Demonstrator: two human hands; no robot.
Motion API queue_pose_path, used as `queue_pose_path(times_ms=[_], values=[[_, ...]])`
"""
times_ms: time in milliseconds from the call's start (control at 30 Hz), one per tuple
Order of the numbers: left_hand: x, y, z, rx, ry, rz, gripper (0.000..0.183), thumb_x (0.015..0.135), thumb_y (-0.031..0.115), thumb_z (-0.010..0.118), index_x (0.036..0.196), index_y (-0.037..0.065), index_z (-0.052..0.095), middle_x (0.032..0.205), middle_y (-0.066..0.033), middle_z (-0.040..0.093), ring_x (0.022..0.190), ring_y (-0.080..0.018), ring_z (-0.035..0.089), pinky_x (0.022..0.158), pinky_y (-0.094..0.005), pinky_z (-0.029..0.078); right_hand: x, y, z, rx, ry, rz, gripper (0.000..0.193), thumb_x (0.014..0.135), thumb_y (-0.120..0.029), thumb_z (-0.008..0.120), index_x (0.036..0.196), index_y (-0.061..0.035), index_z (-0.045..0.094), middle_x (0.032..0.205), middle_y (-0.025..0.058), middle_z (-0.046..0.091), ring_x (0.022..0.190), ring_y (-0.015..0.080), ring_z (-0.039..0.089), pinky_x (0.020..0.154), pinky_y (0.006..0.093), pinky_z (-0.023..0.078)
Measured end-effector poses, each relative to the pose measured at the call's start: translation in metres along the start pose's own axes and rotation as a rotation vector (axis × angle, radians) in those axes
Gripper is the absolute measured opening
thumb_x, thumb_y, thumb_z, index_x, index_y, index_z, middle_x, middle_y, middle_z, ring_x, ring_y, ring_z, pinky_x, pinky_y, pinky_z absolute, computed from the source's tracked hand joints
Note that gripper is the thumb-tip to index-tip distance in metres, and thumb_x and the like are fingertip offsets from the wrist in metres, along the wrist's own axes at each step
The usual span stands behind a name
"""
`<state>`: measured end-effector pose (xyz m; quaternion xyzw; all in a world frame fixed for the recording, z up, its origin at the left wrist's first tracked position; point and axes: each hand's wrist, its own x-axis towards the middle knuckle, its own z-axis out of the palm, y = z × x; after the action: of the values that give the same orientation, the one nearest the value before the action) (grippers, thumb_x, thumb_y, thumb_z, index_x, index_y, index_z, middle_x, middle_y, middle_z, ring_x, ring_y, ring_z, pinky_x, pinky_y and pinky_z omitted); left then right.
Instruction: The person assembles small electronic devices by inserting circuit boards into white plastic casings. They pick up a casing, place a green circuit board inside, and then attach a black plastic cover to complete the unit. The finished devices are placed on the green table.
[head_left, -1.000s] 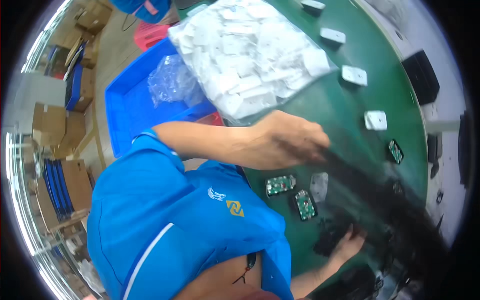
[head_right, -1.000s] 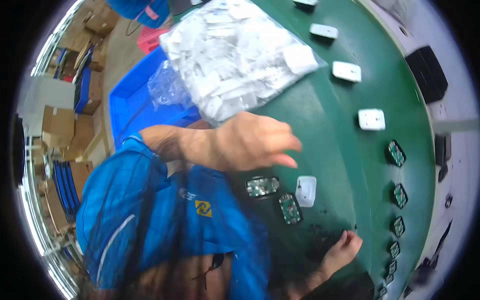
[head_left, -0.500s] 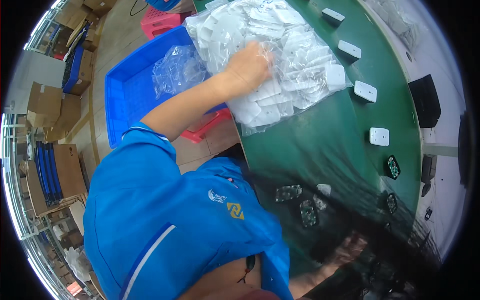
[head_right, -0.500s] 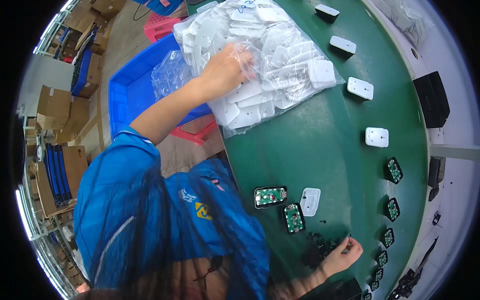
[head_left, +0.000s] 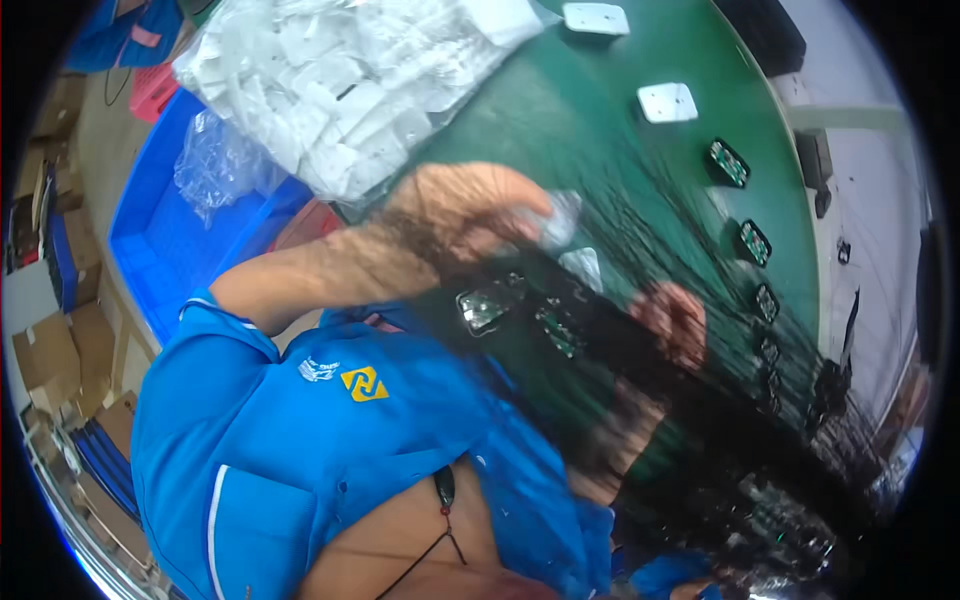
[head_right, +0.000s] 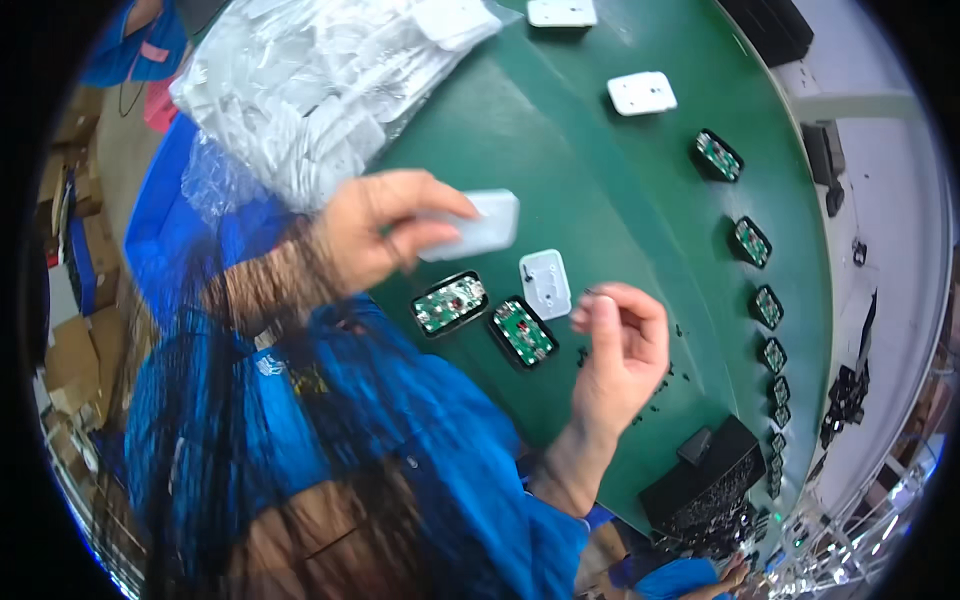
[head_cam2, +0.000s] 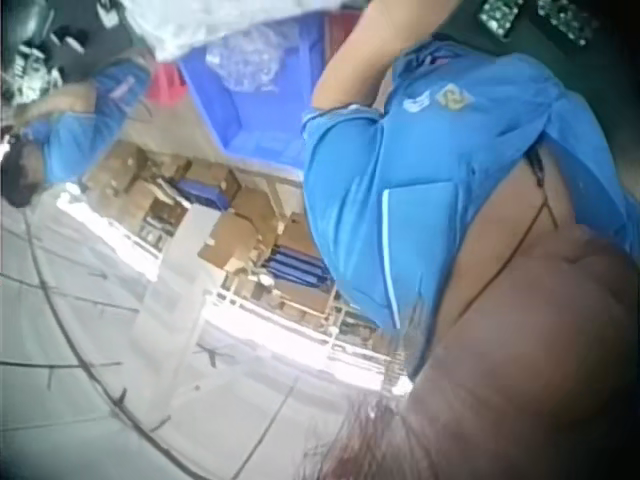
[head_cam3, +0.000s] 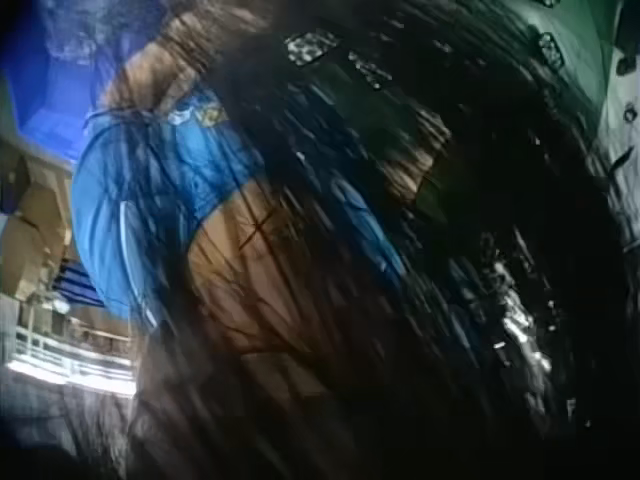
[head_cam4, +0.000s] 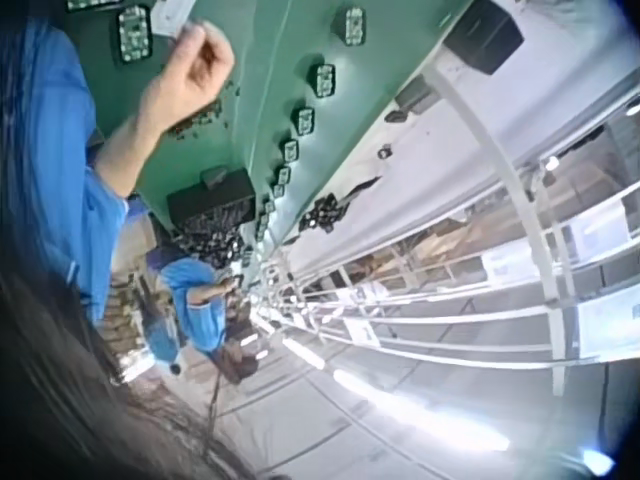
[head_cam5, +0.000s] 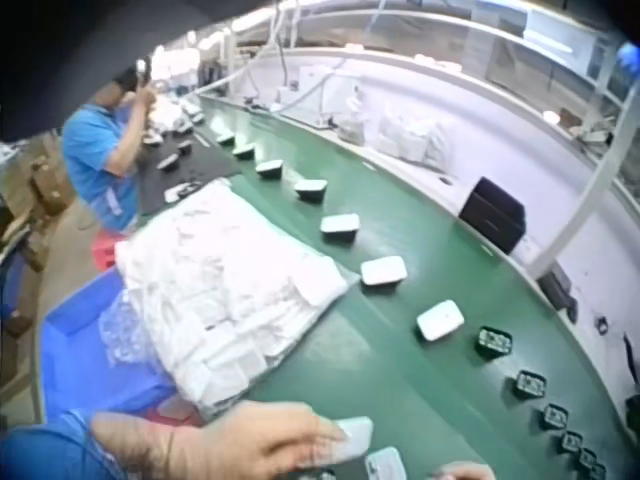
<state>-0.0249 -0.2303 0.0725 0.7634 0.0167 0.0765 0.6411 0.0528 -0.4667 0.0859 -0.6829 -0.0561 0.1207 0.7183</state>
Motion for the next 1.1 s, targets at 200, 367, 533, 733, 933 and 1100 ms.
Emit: queue_pose_path(times_ms=[200,367,533,733,933,1100], values=[[0.026,0.005,0.062,0.082,-0.155,0.263,0.023,0.082,0.005,0.066,0.104,0.006,0.061,0.082,-0.0109,0.06,0.072,-0.0257,0.061,0.063,-0.0334,0.05,-0.012,0.004,0.006,0.172,-0.1,0.104,0.008,0.088,0.0,0.06,0.095,0.0017,0.057,0.094,0.0095,0.06,0.078,0.0117,0.058,0.07,0.0233,0.048],[0.029,0.014,0.064,-0.089,-0.22,-0.044,0.028,0.086,0.001,0.06,0.114,0.005,0.057,0.085,-0.0066,0.062,0.062,-0.013,0.059,0.057,-0.0274,0.05,-0.012,0.01,0.007,-0.651,-0.047,-0.427,0.008,0.084,0.001,0.065,0.09,0.0014,0.06,0.088,0.01,0.058,0.072,0.0134,0.055,0.062,0.0234,0.045],[0.029,0.004,0.068,-0.274,-0.2,-0.183,0.038,0.086,-0.006,0.054,0.122,0.006,0.054,0.09,-0.0076,0.061,0.064,-0.0104,0.057,0.055,-0.0247,0.049,-0.008,0.016,0.001,-0.634,0.004,-0.513,0.009,0.084,-0.002,0.066,0.089,0.0003,0.06,0.085,0.0085,0.057,0.066,0.012,0.052,0.054,0.0225,0.041],[0.027,0.001,0.074,0.148,-0.153,0.268,0.024,0.083,-0.008,0.059,0.103,0.003,0.064,0.081,-0.0091,0.056,0.062,-0.0147,0.058,0.053,-0.0254,0.049,-0.009,0.021,-0.002,-0.432,-0.106,-0.274,0.007,0.085,-0.001,0.064,0.088,0.0002,0.059,0.081,0.0056,0.055,0.063,0.0083,0.049,0.053,0.022,0.04],[0.03,0.015,0.07,-0.167,-0.323,-0.326,0.012,0.093,0.006,0.055,0.1,0.0,0.062,0.084,-0.0049,0.06,0.057,-0.0087,0.058,0.05,-0.0221,0.048,-0.007,0.032,-0.015,-0.69,-0.154,-0.52,0.016,0.077,-0.001,0.071,0.09,-0.0023,0.06,0.081,0.0078,0.059,0.066,0.0192,0.055,0.055,0.0287,0.043],[0.03,0.011,0.072,-0.376,-0.314,-0.366,0.037,0.092,0.003,0.054,0.127,0.001,0.043,0.087,-0.0066,0.061,0.069,-0.0083,0.059,0.056,-0.0214,0.048,-0.005,0.016,-0.009,-0.858,-0.069,-0.671,0.017,0.075,-0.003,0.071,0.089,-0.0039,0.062,0.08,0.0086,0.059,0.068,0.0233,0.055,0.057,0.0328,0.044]])
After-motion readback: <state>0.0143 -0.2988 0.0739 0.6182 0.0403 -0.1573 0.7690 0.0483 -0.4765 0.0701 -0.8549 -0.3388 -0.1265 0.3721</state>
